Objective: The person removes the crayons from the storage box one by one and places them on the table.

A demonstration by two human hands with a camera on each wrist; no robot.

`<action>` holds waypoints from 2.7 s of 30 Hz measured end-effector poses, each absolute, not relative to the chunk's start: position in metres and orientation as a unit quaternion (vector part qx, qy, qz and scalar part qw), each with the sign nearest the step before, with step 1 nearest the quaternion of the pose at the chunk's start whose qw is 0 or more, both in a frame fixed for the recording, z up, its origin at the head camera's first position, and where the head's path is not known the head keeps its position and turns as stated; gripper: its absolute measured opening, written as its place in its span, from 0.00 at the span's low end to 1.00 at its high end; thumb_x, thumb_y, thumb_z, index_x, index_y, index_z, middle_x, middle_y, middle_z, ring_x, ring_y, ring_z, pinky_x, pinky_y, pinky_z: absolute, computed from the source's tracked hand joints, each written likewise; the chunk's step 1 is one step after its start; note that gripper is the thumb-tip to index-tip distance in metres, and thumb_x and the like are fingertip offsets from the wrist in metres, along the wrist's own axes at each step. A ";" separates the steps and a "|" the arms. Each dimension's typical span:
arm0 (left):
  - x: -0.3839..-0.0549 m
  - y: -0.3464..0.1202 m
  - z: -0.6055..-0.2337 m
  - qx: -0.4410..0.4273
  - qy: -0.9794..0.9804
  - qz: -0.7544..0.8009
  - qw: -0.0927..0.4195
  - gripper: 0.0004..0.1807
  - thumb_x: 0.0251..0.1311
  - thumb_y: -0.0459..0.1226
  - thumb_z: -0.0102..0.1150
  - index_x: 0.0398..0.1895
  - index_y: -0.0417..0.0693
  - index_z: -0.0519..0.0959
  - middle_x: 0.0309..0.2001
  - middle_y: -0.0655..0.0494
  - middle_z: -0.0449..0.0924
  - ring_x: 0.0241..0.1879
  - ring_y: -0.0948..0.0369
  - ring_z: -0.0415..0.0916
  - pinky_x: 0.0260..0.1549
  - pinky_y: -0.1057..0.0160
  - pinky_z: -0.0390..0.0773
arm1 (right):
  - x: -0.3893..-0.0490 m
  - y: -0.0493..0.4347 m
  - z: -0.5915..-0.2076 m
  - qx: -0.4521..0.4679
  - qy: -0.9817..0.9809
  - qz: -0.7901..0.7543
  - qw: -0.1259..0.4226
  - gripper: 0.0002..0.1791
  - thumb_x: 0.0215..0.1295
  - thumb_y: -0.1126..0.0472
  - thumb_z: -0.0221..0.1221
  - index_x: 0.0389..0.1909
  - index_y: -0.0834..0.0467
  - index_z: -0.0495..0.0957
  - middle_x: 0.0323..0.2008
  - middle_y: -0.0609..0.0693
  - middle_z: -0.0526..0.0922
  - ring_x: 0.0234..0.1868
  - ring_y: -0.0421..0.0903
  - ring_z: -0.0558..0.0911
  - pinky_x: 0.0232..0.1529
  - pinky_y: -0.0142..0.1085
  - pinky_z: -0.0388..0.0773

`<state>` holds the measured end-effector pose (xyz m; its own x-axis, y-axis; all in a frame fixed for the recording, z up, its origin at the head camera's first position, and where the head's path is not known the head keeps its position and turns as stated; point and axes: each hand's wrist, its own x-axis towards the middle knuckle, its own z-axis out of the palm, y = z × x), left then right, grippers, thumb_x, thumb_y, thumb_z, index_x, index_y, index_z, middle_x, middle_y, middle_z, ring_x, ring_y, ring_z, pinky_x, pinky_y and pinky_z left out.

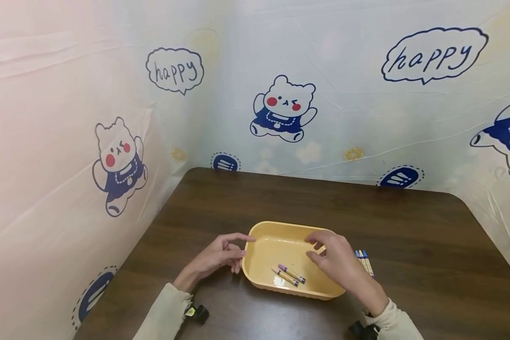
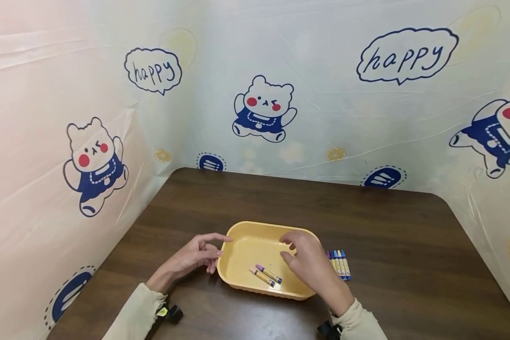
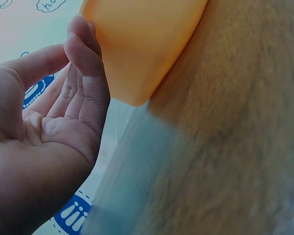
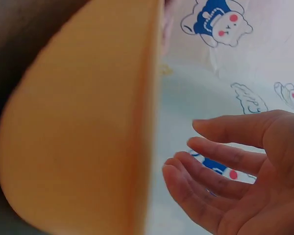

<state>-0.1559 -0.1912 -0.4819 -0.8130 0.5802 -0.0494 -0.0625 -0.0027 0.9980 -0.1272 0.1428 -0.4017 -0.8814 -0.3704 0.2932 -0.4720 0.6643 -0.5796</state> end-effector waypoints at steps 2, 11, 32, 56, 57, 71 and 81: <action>-0.156 -0.191 -0.482 0.195 0.665 0.681 0.238 0.25 0.68 0.28 0.55 0.68 0.35 0.68 0.25 0.47 0.82 0.22 0.58 0.79 0.23 0.65 0.80 | -0.127 0.139 -0.410 0.240 -0.911 0.332 0.056 0.13 0.52 0.71 0.71 0.39 0.61 0.84 0.37 0.53 0.85 0.35 0.48 0.83 0.33 0.37 0.83; -0.154 -0.193 -0.483 0.190 0.670 0.678 0.235 0.24 0.69 0.28 0.55 0.68 0.36 0.69 0.24 0.47 0.82 0.21 0.58 0.78 0.23 0.64 0.81 | -0.132 0.125 -0.448 0.266 -0.917 0.295 -0.039 0.13 0.50 0.66 0.72 0.38 0.61 0.83 0.31 0.48 0.81 0.33 0.44 0.79 0.33 0.35 0.76; -0.156 -0.191 -0.482 0.193 0.675 0.673 0.233 0.24 0.68 0.29 0.56 0.67 0.37 0.70 0.25 0.45 0.82 0.22 0.57 0.79 0.24 0.64 0.81 | -0.132 0.121 -0.459 0.293 -0.917 0.272 -0.015 0.10 0.46 0.75 0.63 0.26 0.57 0.82 0.25 0.43 0.76 0.29 0.38 0.72 0.30 0.33 0.73; -0.155 -0.193 -0.481 0.187 0.684 0.667 0.229 0.25 0.68 0.34 0.59 0.67 0.38 0.71 0.26 0.45 0.82 0.21 0.57 0.79 0.24 0.64 0.82 | -0.136 0.125 -0.455 0.281 -0.909 0.308 -0.014 0.04 0.60 0.69 0.66 0.32 0.57 0.83 0.27 0.42 0.81 0.29 0.35 0.77 0.32 0.31 0.77; -0.155 -0.193 -0.481 0.187 0.684 0.667 0.229 0.25 0.68 0.34 0.59 0.67 0.38 0.71 0.26 0.45 0.82 0.21 0.57 0.79 0.24 0.64 0.82 | -0.137 0.126 -0.453 0.276 -0.907 0.316 -0.016 0.04 0.61 0.69 0.65 0.32 0.57 0.83 0.28 0.43 0.82 0.30 0.35 0.78 0.33 0.31 0.78; -0.155 -0.192 -0.481 0.192 0.678 0.671 0.229 0.24 0.68 0.28 0.55 0.67 0.36 0.69 0.26 0.45 0.83 0.21 0.58 0.79 0.23 0.65 0.81 | -0.146 0.158 -0.417 0.223 -0.836 0.501 -0.013 0.07 0.66 0.69 0.62 0.43 0.65 0.82 0.35 0.53 0.88 0.35 0.46 0.87 0.38 0.34 0.83; -0.155 -0.191 -0.479 0.188 0.680 0.671 0.228 0.24 0.68 0.30 0.57 0.67 0.36 0.70 0.25 0.45 0.82 0.21 0.58 0.79 0.23 0.64 0.81 | -0.144 0.177 -0.397 0.206 -0.748 0.629 -0.043 0.15 0.68 0.65 0.61 0.50 0.72 0.79 0.41 0.63 0.86 0.41 0.51 0.88 0.43 0.37 0.84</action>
<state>-0.1554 -0.1911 -0.4794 -0.8253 0.5617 -0.0580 -0.0511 0.0279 0.9983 -0.1439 0.1771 -0.3971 -0.9115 -0.3621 0.1953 -0.2544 0.1231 -0.9592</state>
